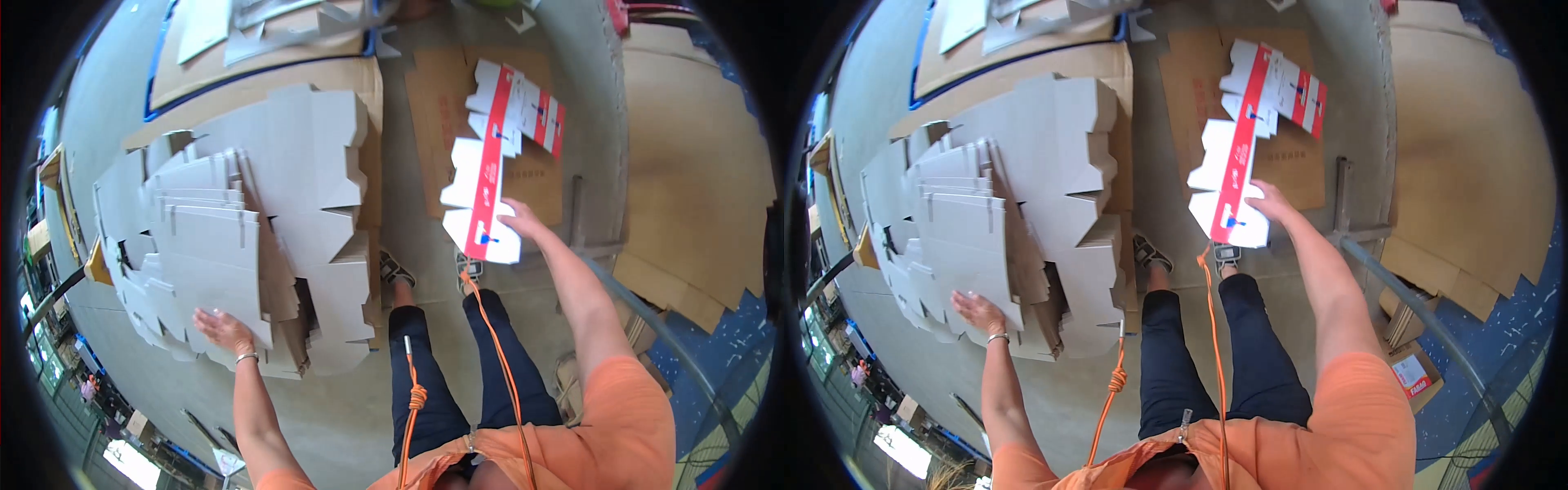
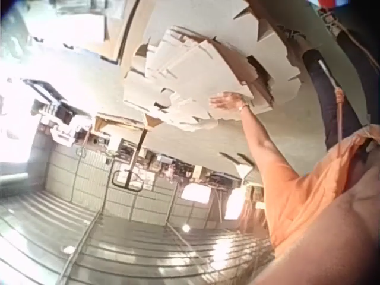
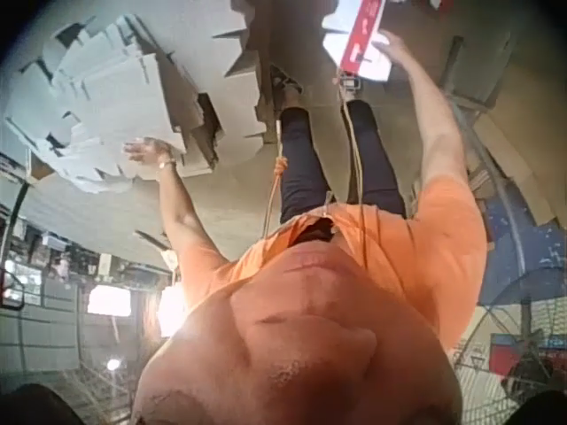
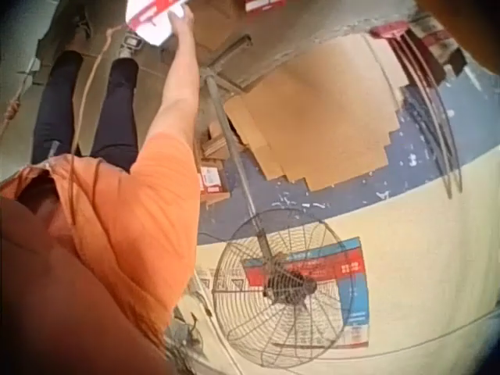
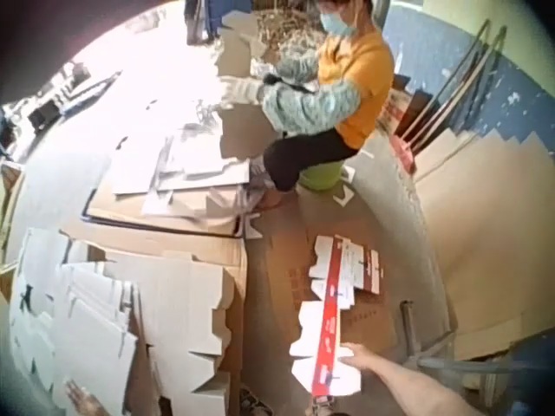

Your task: Use a pallet jack to move a pallet of cardboard and then sort through cardboard pieces.

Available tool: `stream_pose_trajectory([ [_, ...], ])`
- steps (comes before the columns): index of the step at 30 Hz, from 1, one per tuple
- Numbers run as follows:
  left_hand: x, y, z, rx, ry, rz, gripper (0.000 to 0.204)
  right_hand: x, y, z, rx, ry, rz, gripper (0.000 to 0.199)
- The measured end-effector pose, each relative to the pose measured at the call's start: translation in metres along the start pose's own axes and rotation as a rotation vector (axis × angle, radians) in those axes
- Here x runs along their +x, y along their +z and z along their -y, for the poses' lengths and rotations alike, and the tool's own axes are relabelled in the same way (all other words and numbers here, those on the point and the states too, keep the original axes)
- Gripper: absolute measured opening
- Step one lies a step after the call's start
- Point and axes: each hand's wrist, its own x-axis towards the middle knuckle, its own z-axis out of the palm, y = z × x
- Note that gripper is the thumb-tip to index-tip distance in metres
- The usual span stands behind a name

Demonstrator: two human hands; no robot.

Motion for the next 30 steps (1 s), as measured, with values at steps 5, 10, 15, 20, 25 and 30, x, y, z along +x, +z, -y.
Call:
stream_pose_trajectory([
  [5,0.016,-0.041,-0.023,0.04,-0.245,0.393,0.061,-0.089,-0.082,0.047,0.029,0.006,0.019,0.039],
  [10,0.009,-0.086,-0.038,-0.168,0.023,0.437,0.076,-0.193,-0.156,0.129,0.068,-0.132,0.017,0.031],
  [15,-0.019,-0.187,-0.143,-0.768,0.486,0.476,0.081,-0.315,-0.157,0.236,0.073,0.008,0.295,0.027],
  [20,-0.055,-0.257,-0.203,-1.061,0.947,0.699,0.091,-0.381,-0.098,0.275,-0.052,0.003,0.577,0.032],
  [25,-0.084,-0.279,-0.189,-1.063,1.102,1.143,0.066,-0.416,-0.076,0.313,0.023,0.056,0.667,0.035],
  [30,-0.053,-0.319,-0.176,-1.473,0.93,1.054,0.047,-0.4,-0.083,0.333,-0.111,-0.526,0.635,0.059],
])
